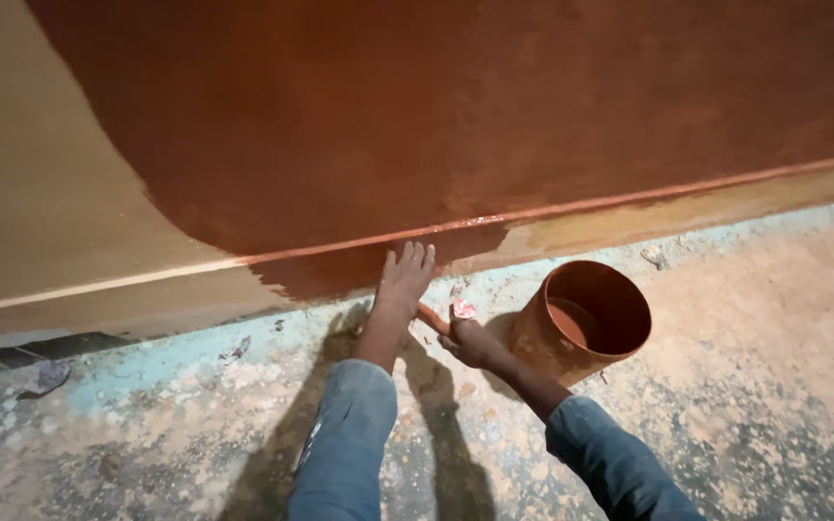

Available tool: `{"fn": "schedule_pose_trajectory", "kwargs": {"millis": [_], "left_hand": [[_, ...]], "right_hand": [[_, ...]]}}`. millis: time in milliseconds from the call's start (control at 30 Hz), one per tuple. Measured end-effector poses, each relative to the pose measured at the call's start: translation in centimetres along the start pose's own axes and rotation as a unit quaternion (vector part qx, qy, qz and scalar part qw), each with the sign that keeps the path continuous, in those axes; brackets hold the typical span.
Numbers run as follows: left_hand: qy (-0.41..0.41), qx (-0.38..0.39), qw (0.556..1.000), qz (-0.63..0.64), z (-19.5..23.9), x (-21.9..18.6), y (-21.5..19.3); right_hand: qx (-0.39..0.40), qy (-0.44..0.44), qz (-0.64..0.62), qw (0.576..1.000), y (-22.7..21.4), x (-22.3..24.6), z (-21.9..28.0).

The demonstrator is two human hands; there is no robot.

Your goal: The person paints a wall with reddish-brown paint using a brush. They repeatedly dip the brush into a bucket and apply paint in horizontal strokes along the lower section of the wall, gradually covering more area.

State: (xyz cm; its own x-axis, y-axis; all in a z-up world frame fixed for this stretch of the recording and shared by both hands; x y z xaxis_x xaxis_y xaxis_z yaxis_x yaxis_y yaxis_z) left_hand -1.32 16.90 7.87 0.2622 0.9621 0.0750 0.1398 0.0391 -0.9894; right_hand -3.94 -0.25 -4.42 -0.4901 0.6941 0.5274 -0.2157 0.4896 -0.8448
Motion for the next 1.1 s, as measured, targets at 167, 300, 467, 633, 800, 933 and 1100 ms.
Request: {"fn": "schedule_pose_trajectory", "kwargs": {"millis": [167, 300, 467, 633, 800, 933, 1100], "left_hand": [[0.019, -0.01, 0.998, -0.065, 0.5, -0.9, -0.3], [0.029, 0.018, 0.997, -0.063, 0.5, -0.6, 0.6], [0.022, -0.016, 0.999, -0.038, 1.0, 0.0, 1.5], [0.015, 0.035, 0.999, -0.03, 1.2, 0.2, 1.1], [0.031, 0.015, 0.999, -0.041, 1.7, 0.0, 1.0], [0.047, 0.03, 0.997, -0.06, 1.2, 0.3, 0.4], [0.061, -0.126, 0.984, -0.107, 2.3, 1.4, -1.1]], "right_hand": [[-0.029, 0.124, 0.035, 0.991, -0.4, -1.8, -0.1], [-0.137, 0.241, -0.009, 0.961, -4.0, -5.4, 0.9], [-0.203, 0.303, -0.09, 0.927, -4.1, -6.8, 2.3], [-0.328, 0.323, -0.081, 0.884, -2.8, -5.8, 1.3], [-0.13, 0.406, -0.179, 0.887, -1.2, -6.5, 0.2], [-0.068, 0.289, -0.374, 0.879, 0.4, -4.3, -0.9], [0.071, 0.242, -0.497, 0.83, 2.4, -0.2, 0.1]]}}
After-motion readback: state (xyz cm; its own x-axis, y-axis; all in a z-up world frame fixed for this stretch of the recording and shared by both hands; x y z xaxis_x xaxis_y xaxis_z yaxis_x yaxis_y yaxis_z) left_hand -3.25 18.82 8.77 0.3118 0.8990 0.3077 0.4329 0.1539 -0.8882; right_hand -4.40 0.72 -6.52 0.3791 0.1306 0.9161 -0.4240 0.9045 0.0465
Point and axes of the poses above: each hand's wrist, its own z-axis away from the middle knuckle, its own y-axis out of the palm, x = y × z, the point moved 3 cm from there along -z, towards the middle knuckle, and after that the axes turned 5 degrees about -y, right-handed, at the moved point
